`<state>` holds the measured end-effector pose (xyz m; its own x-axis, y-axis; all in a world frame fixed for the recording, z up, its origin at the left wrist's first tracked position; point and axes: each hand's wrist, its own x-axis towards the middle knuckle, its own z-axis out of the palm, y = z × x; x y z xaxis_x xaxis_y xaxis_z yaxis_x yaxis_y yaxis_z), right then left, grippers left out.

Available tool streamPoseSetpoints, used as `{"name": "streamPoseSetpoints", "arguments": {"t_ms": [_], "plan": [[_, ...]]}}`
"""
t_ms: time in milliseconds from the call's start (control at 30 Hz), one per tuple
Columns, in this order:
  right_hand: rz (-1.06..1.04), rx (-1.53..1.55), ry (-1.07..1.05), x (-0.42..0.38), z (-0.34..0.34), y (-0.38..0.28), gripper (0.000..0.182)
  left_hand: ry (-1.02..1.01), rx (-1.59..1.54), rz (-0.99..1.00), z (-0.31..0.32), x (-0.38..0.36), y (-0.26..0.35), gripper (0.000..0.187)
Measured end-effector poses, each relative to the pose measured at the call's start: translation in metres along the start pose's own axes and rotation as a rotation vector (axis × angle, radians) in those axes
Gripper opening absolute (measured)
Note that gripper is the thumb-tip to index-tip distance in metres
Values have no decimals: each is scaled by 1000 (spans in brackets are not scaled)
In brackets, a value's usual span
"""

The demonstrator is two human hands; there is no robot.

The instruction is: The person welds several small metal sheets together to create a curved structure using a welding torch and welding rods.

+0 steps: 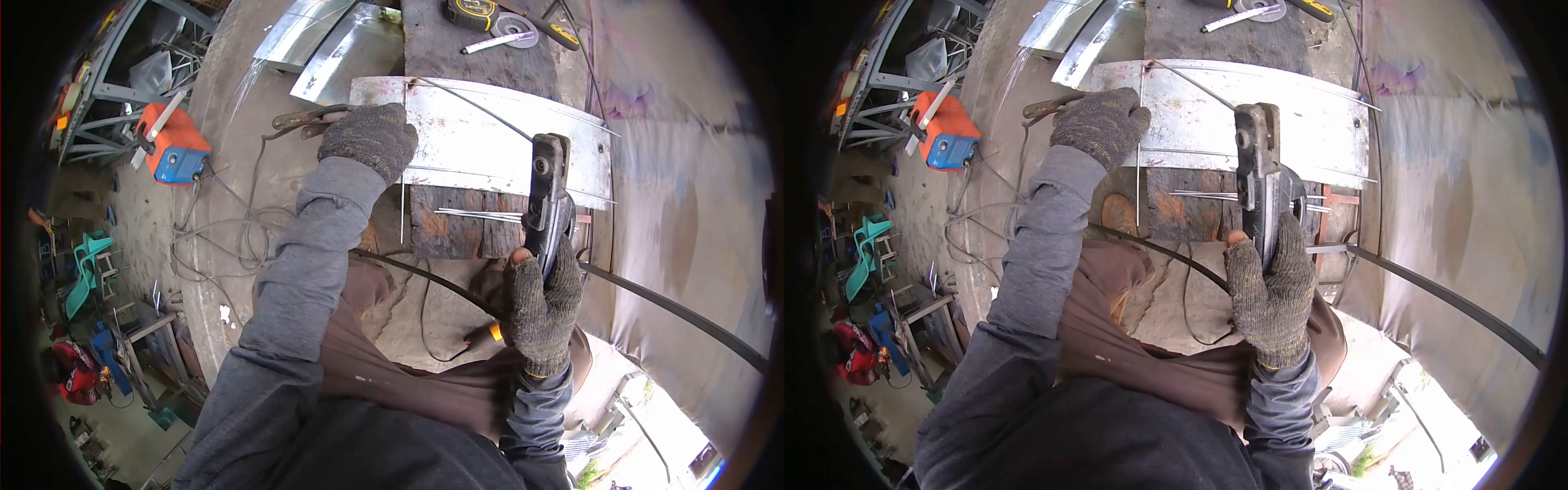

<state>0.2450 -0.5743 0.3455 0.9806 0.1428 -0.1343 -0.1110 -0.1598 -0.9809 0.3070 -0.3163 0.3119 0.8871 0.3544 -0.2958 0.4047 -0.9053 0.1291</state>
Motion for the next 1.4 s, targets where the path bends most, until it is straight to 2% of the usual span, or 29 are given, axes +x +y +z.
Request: {"name": "streamPoseSetpoints", "arguments": {"t_ms": [167, 233, 267, 300, 367, 433, 467, 633, 900, 967, 1000, 1033, 1100, 1167, 1233, 1300, 1367, 1400], "plan": [[39, -110, -60, -3, -9, -6, 30, -54, -15, -2, 7, 4, -3, 40], [-57, -171, -21, -1, -7, -8, 35, -44, -7, 24, 4, 1, -3, 39], [-178, -313, -14, 1, -8, 0, 48, -78, -55, -12, -1, 0, 0, 38], [-190, -312, -28, 1, -9, 4, 48, -112, -104, -46, -3, 0, 1, 38], [-64, -270, 21, 1, -12, 9, 52, -108, -121, -41, 3, 4, -4, 37], [-88, -287, 37, 3, -10, 12, 56, -101, -73, 86, 19, 13, -8, 37], [-114, -295, 47, 3, -9, 11, 56, -135, -93, -3, -2, 4, -1, 36], [-123, -266, 70, 4, -5, 10, 60, -141, -122, -15, -10, -1, 0, 36], [-120, -231, 39, 3, -11, 19, 60, -135, -149, -8, -2, 2, -2, 35], [-89, -171, 16, 1, -4, 11, 59, -116, -152, -6, -4, 0, -3, 34], [42, -156, -21, -1, -2, 1, 58, -123, -148, 3, -3, 0, -3, 34], [50, -157, -9, 0, -2, 2, 58, -102, -149, -1, -2, 0, -3, 34], [-27, -307, -35, 2, -3, 5, 56, -90, -147, 9, 2, -1, -3, 33], [-33, -312, -14, 1, 1, 0, 55, -8, -101, 3, 6, -1, -4, 32], [23, -219, -58, -2, -1, 0, 53, -22, -87, -11, 7, 0, -2, 32], [-17, -260, -48, 0, -4, 4, 52, 0, -99, 4, 9, 1, -4, 32], [-48, -265, -95, 2, -10, 7, 37, -11, -102, 1, 14, 3, -7, 32], [-49, -294, -78, 3, -8, 5, 37, 8, -79, 24, 16, 4, -8, 33]]}}
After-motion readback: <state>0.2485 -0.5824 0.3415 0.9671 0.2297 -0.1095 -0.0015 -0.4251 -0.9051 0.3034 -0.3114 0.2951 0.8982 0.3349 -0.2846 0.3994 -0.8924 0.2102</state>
